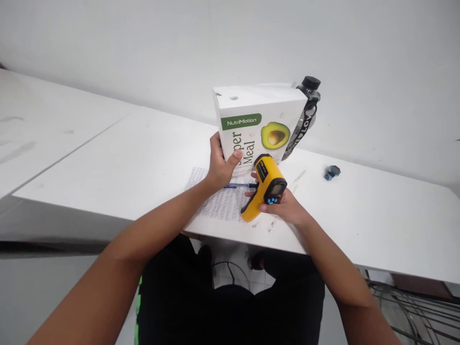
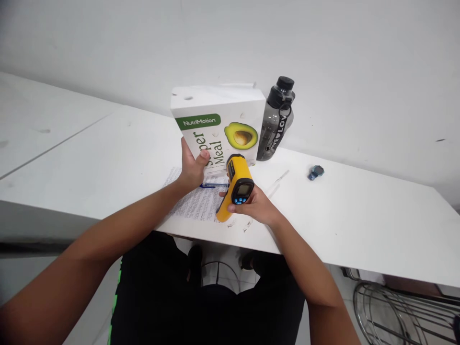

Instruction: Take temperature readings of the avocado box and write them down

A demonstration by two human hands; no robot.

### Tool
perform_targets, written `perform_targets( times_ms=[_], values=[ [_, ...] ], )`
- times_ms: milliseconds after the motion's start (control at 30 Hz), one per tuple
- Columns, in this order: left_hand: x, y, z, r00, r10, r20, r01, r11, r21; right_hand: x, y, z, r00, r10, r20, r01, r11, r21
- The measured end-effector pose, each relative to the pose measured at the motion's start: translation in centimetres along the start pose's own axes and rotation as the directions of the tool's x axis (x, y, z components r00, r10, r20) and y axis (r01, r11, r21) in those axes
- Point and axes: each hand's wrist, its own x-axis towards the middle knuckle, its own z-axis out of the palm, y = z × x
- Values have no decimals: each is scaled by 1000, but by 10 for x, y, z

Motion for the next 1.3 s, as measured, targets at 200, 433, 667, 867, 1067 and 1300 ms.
perform_targets(
  times_ms=[200, 433, 667, 867, 1067, 1300],
  values=[
    [11, -5, -9, 987, -114, -117, 125, 988, 91, 3, 3, 7, 960, -139, -242, 109, 985, -135],
    [30, -26, -32, 920, -231, -316, 318, 911, 262, 8, 5, 4, 841, -298, -452, 160, 934, -319],
    [32, -39, -39, 909, -305, -286, 389, 867, 311, 8, 3, 7, 843, -264, -469, 153, 953, -262],
    [31, -48, -39, 886, -387, -256, 458, 818, 348, 7, 0, 7, 841, -308, -445, 200, 941, -274],
    [30, -54, -41, 897, -368, -247, 432, 850, 302, 3, -2, 8, 837, -344, -426, 221, 924, -312],
    [30, -62, -44, 909, -345, -234, 404, 869, 286, -1, -7, -7, 812, -379, -444, -45, 718, -695]
  ],
)
